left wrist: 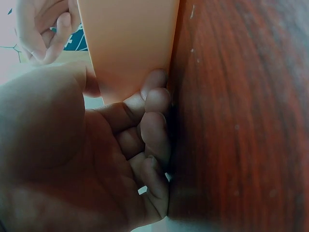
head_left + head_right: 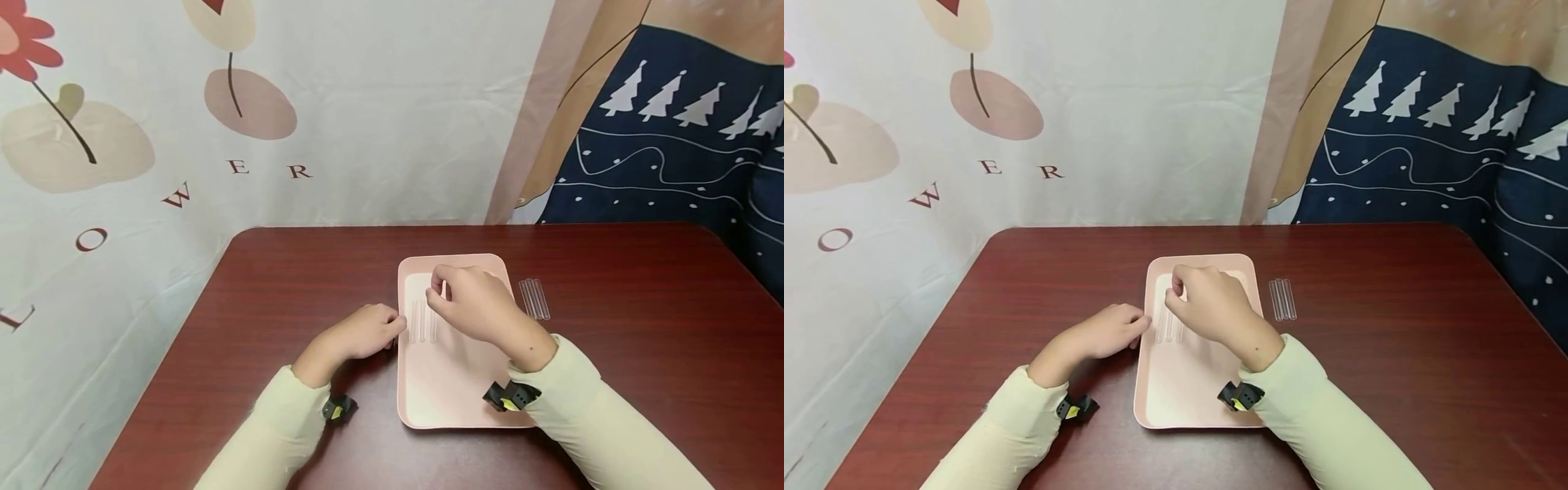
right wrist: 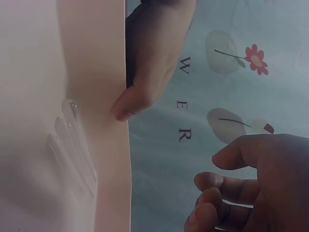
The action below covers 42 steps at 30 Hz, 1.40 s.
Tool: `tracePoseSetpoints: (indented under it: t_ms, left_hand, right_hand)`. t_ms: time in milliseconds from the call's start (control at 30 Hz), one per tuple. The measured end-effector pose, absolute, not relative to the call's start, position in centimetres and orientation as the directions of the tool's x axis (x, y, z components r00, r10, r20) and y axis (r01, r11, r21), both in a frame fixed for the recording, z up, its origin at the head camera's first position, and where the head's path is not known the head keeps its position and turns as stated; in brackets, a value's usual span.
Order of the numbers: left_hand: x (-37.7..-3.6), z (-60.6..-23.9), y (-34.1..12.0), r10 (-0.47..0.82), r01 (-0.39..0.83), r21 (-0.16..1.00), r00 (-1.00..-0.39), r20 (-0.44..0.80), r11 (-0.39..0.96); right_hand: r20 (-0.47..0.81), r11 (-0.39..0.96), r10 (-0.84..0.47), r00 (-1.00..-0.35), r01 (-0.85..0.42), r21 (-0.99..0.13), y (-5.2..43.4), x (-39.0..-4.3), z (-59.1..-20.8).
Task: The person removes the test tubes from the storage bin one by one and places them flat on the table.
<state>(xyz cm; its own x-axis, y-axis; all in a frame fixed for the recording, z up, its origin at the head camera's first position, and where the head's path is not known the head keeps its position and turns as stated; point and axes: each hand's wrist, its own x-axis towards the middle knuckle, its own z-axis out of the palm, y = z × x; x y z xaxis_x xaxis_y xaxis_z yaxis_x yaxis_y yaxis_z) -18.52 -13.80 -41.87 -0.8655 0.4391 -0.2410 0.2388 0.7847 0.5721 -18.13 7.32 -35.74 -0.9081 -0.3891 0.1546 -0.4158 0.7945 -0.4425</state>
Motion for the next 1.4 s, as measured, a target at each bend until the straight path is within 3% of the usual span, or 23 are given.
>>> tracePoseSetpoints:
  t_ms: [633, 933, 1400]
  left_hand:
    - [-18.5, -41.6, -13.7, 0.433, 0.237, 0.565, -0.868, -0.243, 0.790]
    - [-18.4, -41.8, -13.8, 0.434, 0.231, 0.570, -0.866, -0.250, 0.789]
    - [-18.4, -41.8, -13.8, 0.436, 0.237, 0.575, -0.868, -0.238, 0.783]
  right_hand:
    - [0.044, 0.787, -0.423, -0.905, -0.391, -0.478, 6.7, -19.8, -37.6]
    - [-0.033, 0.825, -0.428, -0.903, -0.376, -0.421, 6.7, -20.3, -38.3]
    - [-0.099, 0.833, -0.436, -0.894, -0.360, -0.420, 6.8, -20.7, -39.4]
